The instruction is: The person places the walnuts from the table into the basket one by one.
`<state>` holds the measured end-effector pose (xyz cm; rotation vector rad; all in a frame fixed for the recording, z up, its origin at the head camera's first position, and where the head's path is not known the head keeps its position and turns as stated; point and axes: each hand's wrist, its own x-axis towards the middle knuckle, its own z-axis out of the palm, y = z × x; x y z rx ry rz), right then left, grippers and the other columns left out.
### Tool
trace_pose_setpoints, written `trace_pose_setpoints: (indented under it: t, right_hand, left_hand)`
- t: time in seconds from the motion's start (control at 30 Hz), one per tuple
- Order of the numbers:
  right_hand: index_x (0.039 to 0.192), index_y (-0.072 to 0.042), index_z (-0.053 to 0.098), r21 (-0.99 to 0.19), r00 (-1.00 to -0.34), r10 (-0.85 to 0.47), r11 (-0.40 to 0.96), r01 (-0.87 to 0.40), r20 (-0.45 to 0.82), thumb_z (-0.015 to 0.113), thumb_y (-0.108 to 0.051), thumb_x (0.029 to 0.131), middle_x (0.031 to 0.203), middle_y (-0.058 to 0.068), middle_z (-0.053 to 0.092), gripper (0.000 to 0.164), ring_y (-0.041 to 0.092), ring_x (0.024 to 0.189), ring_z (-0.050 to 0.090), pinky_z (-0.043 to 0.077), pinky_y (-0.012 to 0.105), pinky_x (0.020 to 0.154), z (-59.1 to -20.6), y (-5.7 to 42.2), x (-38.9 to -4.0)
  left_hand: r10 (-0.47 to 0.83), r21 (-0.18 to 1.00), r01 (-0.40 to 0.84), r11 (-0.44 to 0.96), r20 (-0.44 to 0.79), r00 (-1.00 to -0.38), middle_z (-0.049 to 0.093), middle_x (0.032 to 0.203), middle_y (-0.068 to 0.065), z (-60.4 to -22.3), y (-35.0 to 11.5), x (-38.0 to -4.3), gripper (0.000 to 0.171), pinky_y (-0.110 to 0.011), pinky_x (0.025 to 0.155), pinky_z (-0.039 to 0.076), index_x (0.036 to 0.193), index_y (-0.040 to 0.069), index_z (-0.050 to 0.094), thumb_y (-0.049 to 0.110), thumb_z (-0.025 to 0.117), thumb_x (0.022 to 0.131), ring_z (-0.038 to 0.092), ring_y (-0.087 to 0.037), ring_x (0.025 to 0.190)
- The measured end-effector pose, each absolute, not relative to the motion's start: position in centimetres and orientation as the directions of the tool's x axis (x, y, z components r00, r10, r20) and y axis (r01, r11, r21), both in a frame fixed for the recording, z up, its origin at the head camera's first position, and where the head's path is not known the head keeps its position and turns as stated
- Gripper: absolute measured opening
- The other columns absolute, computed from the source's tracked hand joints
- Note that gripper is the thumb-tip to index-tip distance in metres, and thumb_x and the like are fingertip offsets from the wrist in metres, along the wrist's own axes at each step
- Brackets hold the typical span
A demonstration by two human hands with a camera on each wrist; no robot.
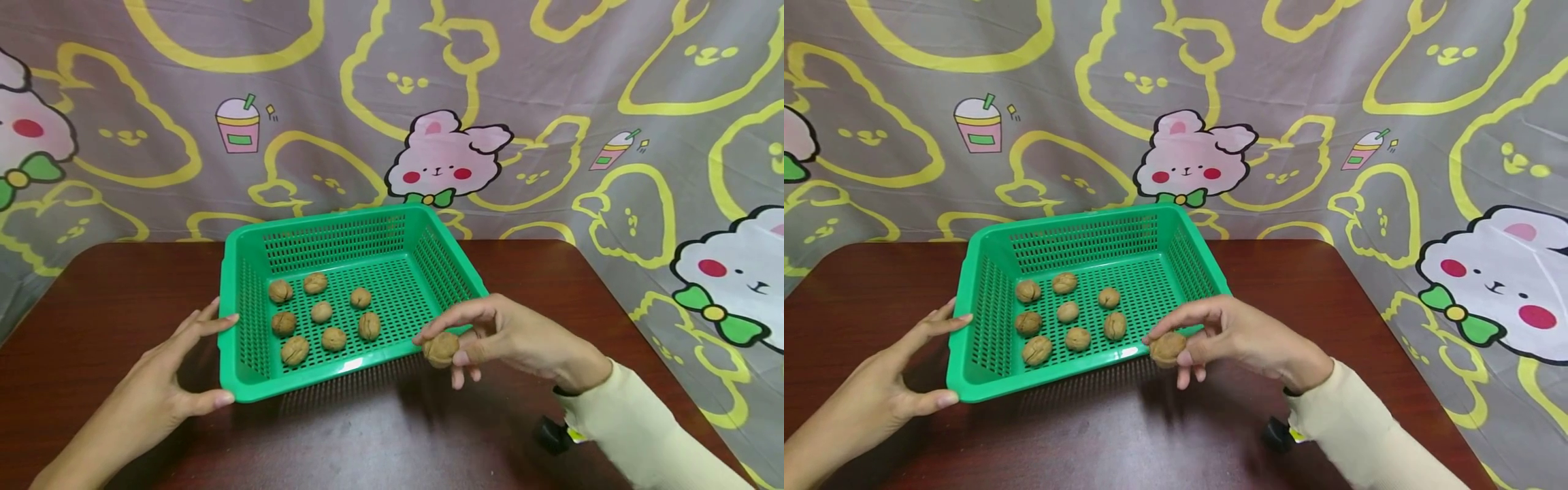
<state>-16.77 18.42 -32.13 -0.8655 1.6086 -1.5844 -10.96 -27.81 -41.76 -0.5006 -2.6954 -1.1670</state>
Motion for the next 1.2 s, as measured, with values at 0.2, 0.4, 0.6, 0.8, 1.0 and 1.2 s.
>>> trace_pose_setpoints:
  t: [0.2,0.4,0.6,0.8,1.0,1.2]
  right_hand:
    - [0.133,-0.003,0.069,-0.997,-0.579,-0.813,0.075,0.004,-0.063,0.062,0.004,0.100,0.129,0.020,0.068,0.034,0.022,0.078,0.076,0.056,0.026,0.067,-30.2,16.2,-20.2]
    - [0.126,-0.010,0.073,-0.996,-0.631,-0.771,0.079,0.040,-0.087,0.058,0.004,0.099,0.135,0.018,0.064,0.033,0.023,0.078,0.074,0.054,0.026,0.068,-29.1,13.8,-23.4]
    - [0.120,-0.013,0.074,-0.994,-0.647,-0.757,0.030,0.101,-0.089,0.055,0.007,0.099,0.133,0.014,0.067,0.035,0.024,0.076,0.072,0.051,0.025,0.067,-29.1,11.5,-26.5]
    - [0.123,-0.010,0.071,-0.990,-0.675,-0.729,0.025,0.141,-0.114,0.058,0.004,0.100,0.133,0.012,0.066,0.030,0.025,0.076,0.072,0.050,0.027,0.069,-30.3,9.5,-29.3]
    - [0.128,-0.007,0.068,-0.987,-0.702,-0.696,0.068,0.144,-0.150,0.059,0.003,0.101,0.129,0.007,0.065,0.030,0.026,0.079,0.072,0.050,0.028,0.070,-32.2,8.6,-31.5]
    - [0.128,-0.009,0.069,-0.981,-0.714,-0.673,0.123,0.151,-0.194,0.058,0.003,0.102,0.134,0.006,0.063,0.030,0.026,0.085,0.075,0.053,0.030,0.074,-33.7,7.9,-33.2]
  left_hand:
    - [0.236,0.685,0.357,0.635,0.269,-0.934,0.023,0.175,-0.004,-41.8,-27.9,-11.0,0.102,-0.087,0.104,0.020,0.158,0.028,0.045,0.019,0.096,0.070,0.016,-0.059,0.154]
    - [0.231,0.680,0.350,0.645,0.263,-0.937,0.023,0.175,-0.004,-41.9,-28.0,-11.0,0.103,-0.087,0.101,0.023,0.158,0.028,0.045,0.019,0.096,0.069,0.017,-0.059,0.155]
    - [0.232,0.683,0.350,0.642,0.262,-0.937,0.023,0.175,-0.004,-42.0,-28.0,-11.0,0.103,-0.087,0.103,0.022,0.158,0.028,0.045,0.019,0.096,0.069,0.016,-0.058,0.155]
    - [0.231,0.690,0.345,0.637,0.256,-0.939,0.023,0.175,-0.004,-41.9,-28.0,-11.0,0.102,-0.087,0.104,0.019,0.158,0.028,0.045,0.020,0.096,0.070,0.015,-0.058,0.155]
    - [0.233,0.675,0.346,0.652,0.255,-0.938,0.023,0.175,-0.001,-41.8,-27.9,-11.1,0.101,-0.088,0.100,0.024,0.157,0.029,0.045,0.021,0.096,0.071,0.017,-0.059,0.154]
    - [0.229,0.667,0.340,0.662,0.252,-0.940,0.023,0.175,0.001,-41.8,-27.9,-11.1,0.101,-0.087,0.096,0.027,0.157,0.029,0.045,0.021,0.096,0.070,0.018,-0.059,0.154]
